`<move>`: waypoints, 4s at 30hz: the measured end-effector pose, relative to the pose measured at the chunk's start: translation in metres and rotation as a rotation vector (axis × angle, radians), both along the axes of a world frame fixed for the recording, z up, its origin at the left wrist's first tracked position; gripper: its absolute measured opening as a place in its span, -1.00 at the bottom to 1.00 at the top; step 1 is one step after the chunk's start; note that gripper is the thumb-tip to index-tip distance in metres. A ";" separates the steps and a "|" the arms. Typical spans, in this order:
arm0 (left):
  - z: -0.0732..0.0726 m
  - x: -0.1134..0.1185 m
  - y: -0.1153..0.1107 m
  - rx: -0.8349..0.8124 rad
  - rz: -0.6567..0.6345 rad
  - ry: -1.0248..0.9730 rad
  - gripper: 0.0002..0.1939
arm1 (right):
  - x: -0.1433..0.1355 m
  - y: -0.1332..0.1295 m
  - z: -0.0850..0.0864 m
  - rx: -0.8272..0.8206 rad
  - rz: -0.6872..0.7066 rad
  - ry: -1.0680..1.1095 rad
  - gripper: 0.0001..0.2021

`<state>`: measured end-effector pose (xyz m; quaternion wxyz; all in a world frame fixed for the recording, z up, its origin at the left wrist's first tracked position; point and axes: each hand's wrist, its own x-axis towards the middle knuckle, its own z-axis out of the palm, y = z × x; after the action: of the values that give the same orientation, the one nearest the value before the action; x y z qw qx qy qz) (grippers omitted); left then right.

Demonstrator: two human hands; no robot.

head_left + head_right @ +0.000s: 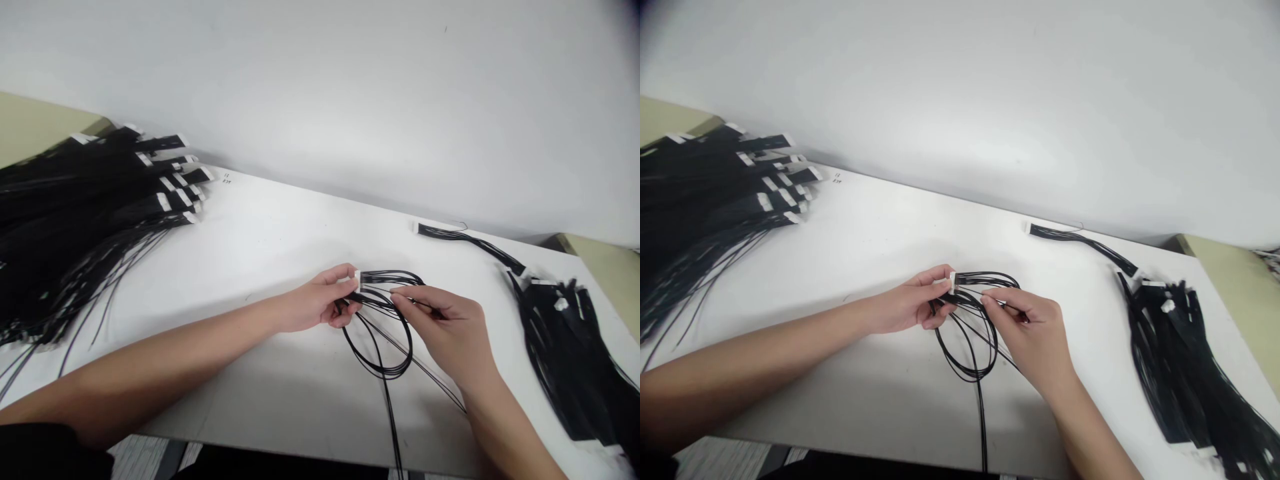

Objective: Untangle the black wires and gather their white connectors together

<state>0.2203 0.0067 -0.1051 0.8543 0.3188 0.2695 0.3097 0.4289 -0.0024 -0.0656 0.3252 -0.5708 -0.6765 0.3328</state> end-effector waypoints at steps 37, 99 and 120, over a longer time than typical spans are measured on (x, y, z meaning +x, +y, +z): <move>0.000 -0.001 0.000 0.044 -0.073 0.016 -0.80 | -0.003 -0.002 -0.009 0.378 0.158 -0.190 -0.89; -0.001 -0.003 0.004 -0.088 0.101 -0.079 -0.75 | -0.020 -0.009 -0.014 -0.054 0.200 -0.114 -0.82; 0.000 -0.002 0.003 -0.088 0.102 -0.058 -0.73 | -0.026 -0.014 -0.014 -0.009 0.084 -0.018 -0.85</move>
<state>0.2180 0.0098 -0.1053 0.8581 0.2575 0.2740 0.3498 0.4028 -0.0166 -0.0799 0.3022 -0.5464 -0.7013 0.3439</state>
